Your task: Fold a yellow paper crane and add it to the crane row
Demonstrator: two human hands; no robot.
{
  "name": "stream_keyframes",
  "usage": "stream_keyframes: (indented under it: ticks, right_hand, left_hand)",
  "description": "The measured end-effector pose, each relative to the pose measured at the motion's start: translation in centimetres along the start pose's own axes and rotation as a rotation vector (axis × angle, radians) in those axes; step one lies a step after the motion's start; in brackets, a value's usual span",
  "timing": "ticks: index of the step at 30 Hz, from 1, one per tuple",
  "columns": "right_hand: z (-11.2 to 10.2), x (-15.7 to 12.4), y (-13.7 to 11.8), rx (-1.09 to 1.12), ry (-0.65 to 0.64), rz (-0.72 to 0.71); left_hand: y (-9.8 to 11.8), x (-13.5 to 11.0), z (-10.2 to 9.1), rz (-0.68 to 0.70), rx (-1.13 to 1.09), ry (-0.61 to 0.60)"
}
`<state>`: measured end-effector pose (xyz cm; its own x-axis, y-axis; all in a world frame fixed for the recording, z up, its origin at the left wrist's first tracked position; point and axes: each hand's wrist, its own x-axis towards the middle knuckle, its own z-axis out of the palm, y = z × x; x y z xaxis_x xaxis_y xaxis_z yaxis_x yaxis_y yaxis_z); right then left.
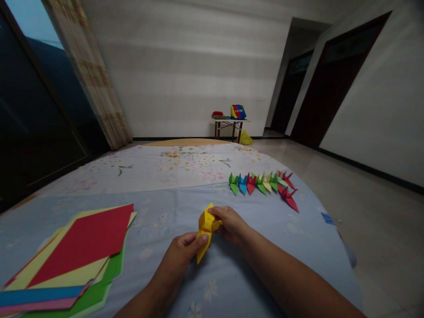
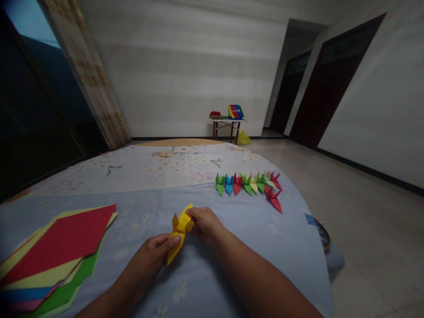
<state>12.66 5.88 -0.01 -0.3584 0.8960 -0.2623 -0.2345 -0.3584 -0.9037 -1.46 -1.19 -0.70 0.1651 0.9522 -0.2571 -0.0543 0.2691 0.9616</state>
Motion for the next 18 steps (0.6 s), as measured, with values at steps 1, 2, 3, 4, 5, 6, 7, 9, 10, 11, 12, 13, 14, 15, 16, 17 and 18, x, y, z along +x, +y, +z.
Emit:
stream_keyframes:
  ticks: [1,2,3,4,5,6,7,9,10,11,12,13,14,15,16,17,18]
  right_hand:
    - [0.0,0.0,0.0,0.009,0.012,0.003]
    - [0.0,0.0,0.1,0.019,0.023,0.010]
    - [0.0,0.0,0.1,0.026,0.026,0.020]
    - [0.0,0.0,0.1,0.024,0.013,0.035]
    - [0.0,0.0,0.1,0.019,0.000,0.050]
    - [0.0,-0.1,0.1,0.012,-0.014,0.064]
    - [0.0,-0.1,0.1,0.005,-0.029,0.074]
    - [0.1,-0.2,0.1,0.000,-0.048,0.081]
    - [0.1,-0.2,0.2,0.002,-0.050,0.081]
    - [0.1,-0.2,0.2,0.006,-0.050,0.083]
    - [0.1,-0.2,0.2,0.006,-0.049,0.085]
    - [0.1,-0.1,0.2,0.001,-0.045,0.086]
    - [0.0,-0.1,0.1,-0.007,-0.039,0.079]
    - [0.0,0.0,0.1,-0.020,-0.030,0.063]
    - [-0.1,0.0,0.0,-0.031,-0.018,0.043]
    - [-0.2,0.1,0.0,-0.039,-0.006,0.025]
    - [-0.2,0.1,-0.1,-0.037,0.001,0.014]
  left_hand:
    - [0.0,0.0,0.0,-0.003,0.001,-0.001]
    - [0.0,0.0,0.1,-0.006,0.001,0.004]
    - [0.0,0.1,0.1,-0.004,-0.004,0.014]
    - [0.0,0.1,0.1,0.000,-0.013,0.020]
    - [-0.1,0.2,0.1,0.006,-0.023,0.025]
    - [-0.2,0.3,0.1,0.008,-0.033,0.022]
    - [-0.2,0.3,0.1,0.011,-0.042,0.015]
    - [-0.3,0.4,-0.1,0.010,-0.050,-0.011]
    - [-0.2,0.4,-0.1,0.007,-0.049,-0.024]
    - [-0.2,0.3,-0.2,0.005,-0.047,-0.036]
    - [-0.1,0.3,-0.2,0.003,-0.047,-0.045]
    - [0.1,0.3,-0.3,-0.001,-0.049,-0.044]
    - [0.2,0.2,-0.3,-0.007,-0.057,-0.034]
    - [0.4,0.2,-0.3,-0.011,-0.074,-0.017]
    - [0.6,0.2,-0.2,-0.012,-0.101,0.010]
    - [0.8,0.2,-0.1,-0.014,-0.137,0.041]
    - [1.0,0.1,0.0,-0.020,-0.177,0.074]
